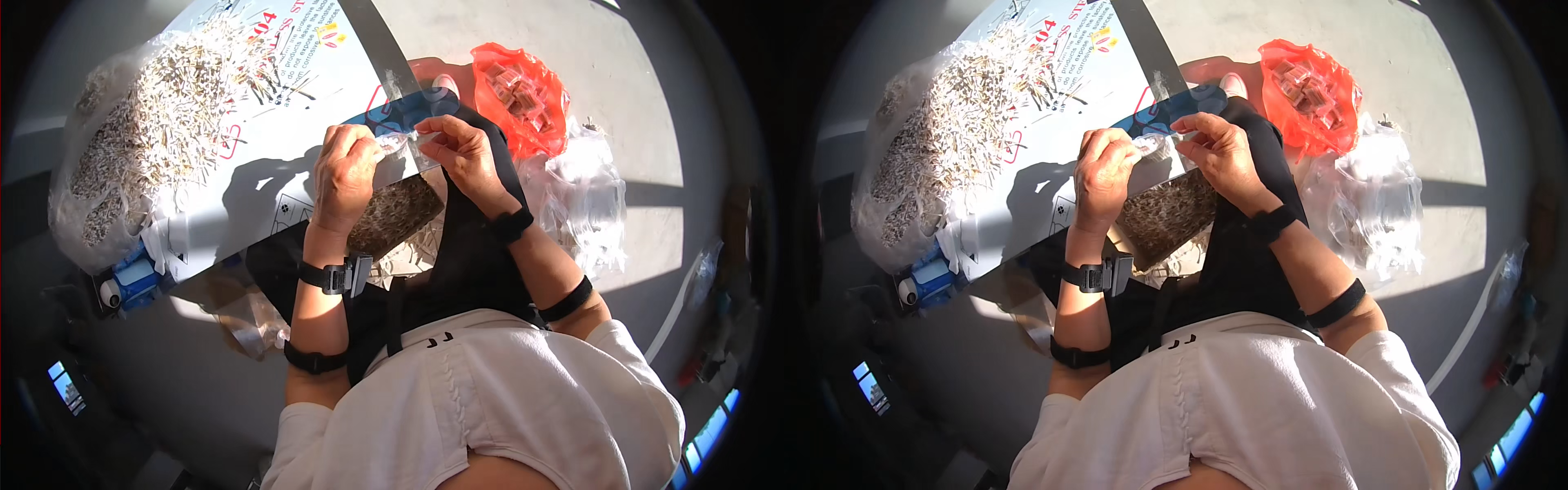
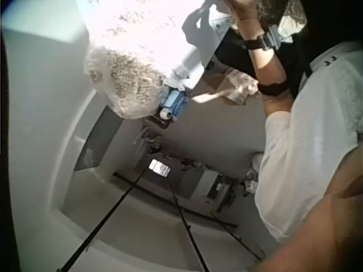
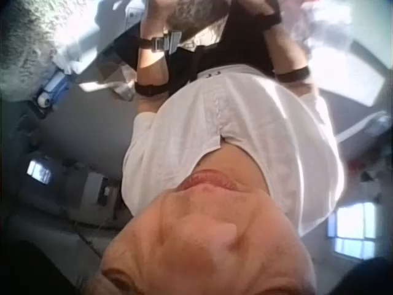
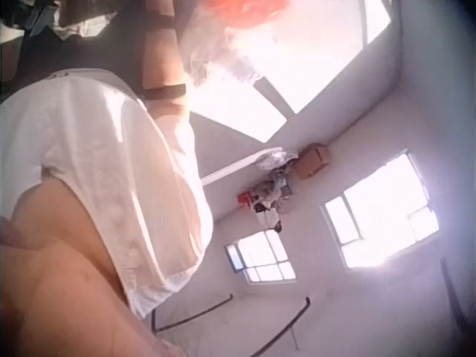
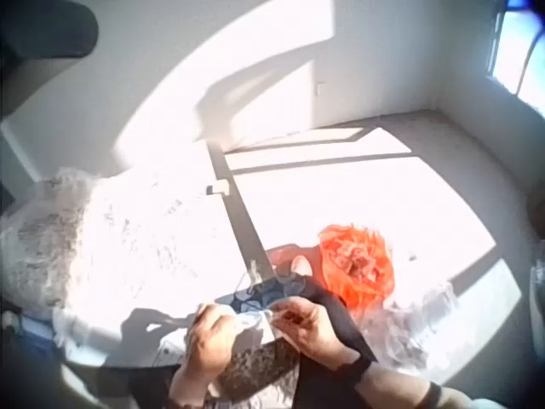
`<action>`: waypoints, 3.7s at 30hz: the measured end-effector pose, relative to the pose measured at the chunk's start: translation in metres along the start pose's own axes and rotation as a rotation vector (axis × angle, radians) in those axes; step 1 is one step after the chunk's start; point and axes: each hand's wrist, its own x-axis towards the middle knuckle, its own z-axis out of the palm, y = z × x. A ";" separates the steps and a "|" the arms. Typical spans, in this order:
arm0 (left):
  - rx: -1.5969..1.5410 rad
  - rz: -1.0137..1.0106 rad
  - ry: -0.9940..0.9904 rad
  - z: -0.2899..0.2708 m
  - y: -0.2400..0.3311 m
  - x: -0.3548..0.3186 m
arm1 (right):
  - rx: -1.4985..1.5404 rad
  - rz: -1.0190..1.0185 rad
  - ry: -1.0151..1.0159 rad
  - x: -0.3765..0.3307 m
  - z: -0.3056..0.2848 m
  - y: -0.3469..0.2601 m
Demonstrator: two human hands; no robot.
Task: The recorder is sorting and packaging small wooden sticks into small plastic bags at a workstation.
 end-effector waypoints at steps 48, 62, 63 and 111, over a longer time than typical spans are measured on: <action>0.023 0.138 -0.158 -0.008 -0.028 -0.019 | -0.598 -0.561 -0.358 0.035 0.010 -0.025; 0.058 0.083 -0.170 -0.018 -0.029 -0.022 | -0.647 -0.582 -0.376 0.038 0.008 -0.024; 0.060 0.083 -0.170 -0.019 -0.029 -0.022 | -0.648 -0.571 -0.387 0.038 0.008 -0.025; -0.521 -0.653 0.020 0.003 -0.016 -0.024 | -0.622 -0.108 -0.150 0.032 0.035 -0.030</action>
